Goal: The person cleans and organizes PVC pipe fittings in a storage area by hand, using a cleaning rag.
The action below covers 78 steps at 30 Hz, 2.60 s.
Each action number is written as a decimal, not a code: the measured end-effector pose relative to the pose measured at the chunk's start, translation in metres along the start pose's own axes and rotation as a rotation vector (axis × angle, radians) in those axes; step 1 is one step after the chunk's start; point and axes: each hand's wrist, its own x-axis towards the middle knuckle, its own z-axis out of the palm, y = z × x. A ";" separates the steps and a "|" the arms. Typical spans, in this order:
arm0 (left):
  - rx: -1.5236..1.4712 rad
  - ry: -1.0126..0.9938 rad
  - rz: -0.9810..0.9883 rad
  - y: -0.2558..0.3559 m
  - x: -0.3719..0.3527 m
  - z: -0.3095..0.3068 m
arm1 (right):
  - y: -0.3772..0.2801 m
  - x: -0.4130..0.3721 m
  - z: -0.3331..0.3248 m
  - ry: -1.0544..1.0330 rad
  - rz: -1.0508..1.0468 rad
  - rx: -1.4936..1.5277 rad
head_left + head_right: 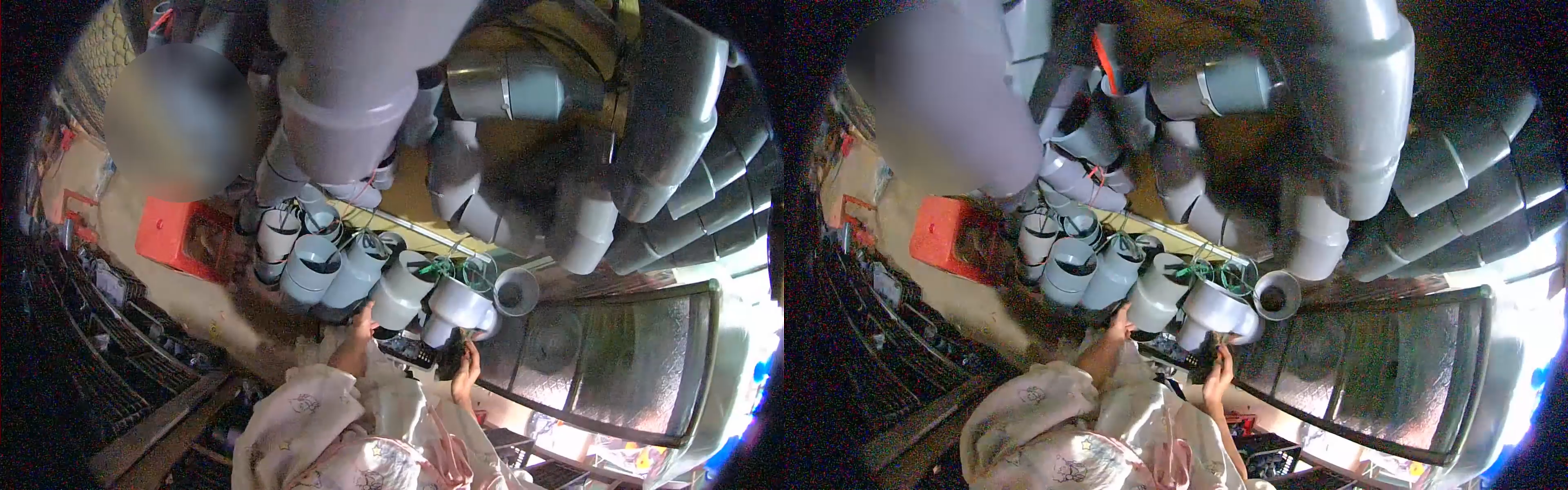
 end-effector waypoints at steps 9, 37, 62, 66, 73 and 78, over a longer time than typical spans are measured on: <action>-0.023 -0.278 -0.002 0.024 -0.064 0.009 | -0.018 0.009 0.017 0.080 0.086 0.172; -0.008 -0.422 0.003 0.030 -0.097 0.006 | -0.065 0.094 0.141 -0.482 -0.690 -0.572; 0.311 -0.418 0.134 0.097 -0.150 0.035 | -0.080 0.144 0.146 -0.316 -0.562 -0.519; 0.335 -0.332 0.099 0.092 -0.144 0.033 | -0.087 0.126 0.131 -0.613 -1.048 -0.495; 0.344 -0.304 0.129 0.088 -0.146 0.030 | -0.063 0.145 0.100 -0.447 -0.865 -0.570; 0.368 -0.256 0.065 0.084 -0.135 0.025 | -0.090 0.109 0.129 -0.541 -0.761 -0.570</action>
